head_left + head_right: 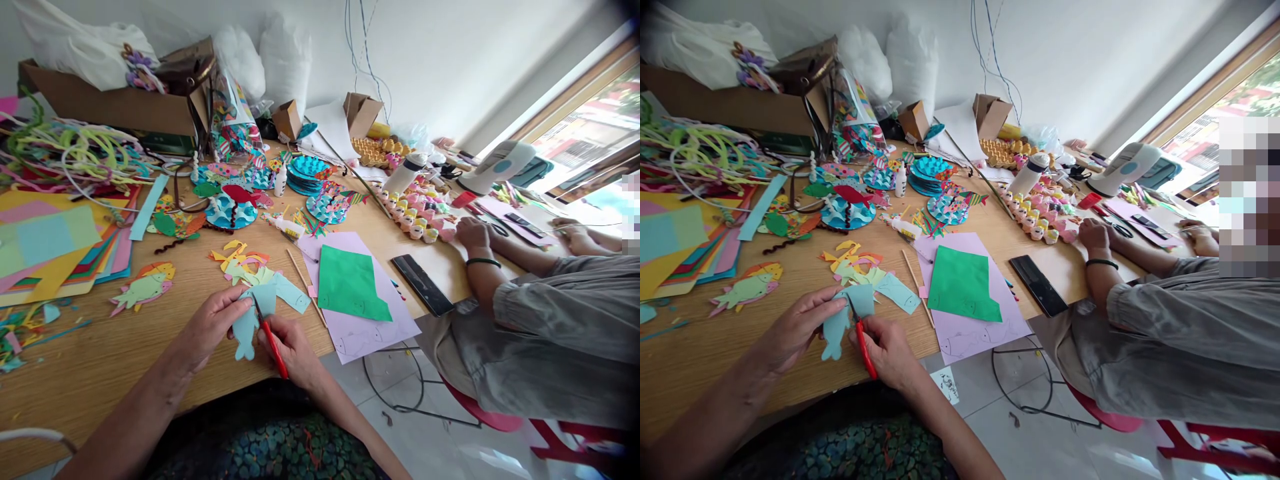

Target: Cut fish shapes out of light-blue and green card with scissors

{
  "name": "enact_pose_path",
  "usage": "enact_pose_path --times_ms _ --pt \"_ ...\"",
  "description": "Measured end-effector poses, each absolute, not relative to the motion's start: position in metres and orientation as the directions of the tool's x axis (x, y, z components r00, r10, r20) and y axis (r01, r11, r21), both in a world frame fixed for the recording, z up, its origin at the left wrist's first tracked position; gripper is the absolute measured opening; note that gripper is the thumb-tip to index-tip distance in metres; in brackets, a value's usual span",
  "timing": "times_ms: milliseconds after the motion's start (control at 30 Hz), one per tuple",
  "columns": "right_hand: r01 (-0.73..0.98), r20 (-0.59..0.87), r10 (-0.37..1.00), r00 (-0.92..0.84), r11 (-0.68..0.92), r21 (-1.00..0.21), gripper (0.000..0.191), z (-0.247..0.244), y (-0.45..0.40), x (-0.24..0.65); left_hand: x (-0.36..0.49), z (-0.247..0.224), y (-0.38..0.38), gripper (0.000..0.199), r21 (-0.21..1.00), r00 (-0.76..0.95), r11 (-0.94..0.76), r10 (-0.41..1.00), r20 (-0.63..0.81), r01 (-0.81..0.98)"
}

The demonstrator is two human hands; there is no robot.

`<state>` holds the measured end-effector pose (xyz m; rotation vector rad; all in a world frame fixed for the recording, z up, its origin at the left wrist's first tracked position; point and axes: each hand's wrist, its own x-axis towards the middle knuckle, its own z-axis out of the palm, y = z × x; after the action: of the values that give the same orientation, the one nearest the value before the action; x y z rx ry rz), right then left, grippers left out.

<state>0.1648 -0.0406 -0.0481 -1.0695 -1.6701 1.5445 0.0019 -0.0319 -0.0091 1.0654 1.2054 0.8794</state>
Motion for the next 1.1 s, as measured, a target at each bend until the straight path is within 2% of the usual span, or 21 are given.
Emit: enact_pose_path --times_ms 533,867,1100 --pt "0.164 -0.089 0.870 -0.484 -0.010 -0.986 0.038 -0.047 -0.042 0.167 -0.006 -0.006 -0.029 0.027 0.944 0.223 0.329 0.918 -0.329 0.037" --pt "0.186 -0.110 0.848 -0.518 -0.014 -0.983 0.040 -0.049 -0.042 0.168 -0.009 -0.008 -0.027 0.025 0.950 0.259 0.301 0.914 -0.311 0.079" --pt "0.121 -0.106 0.846 -0.523 -0.050 -0.991 0.046 -0.049 -0.042 0.169 -0.009 -0.009 -0.028 0.025 0.952 0.246 0.292 0.920 -0.305 0.086"
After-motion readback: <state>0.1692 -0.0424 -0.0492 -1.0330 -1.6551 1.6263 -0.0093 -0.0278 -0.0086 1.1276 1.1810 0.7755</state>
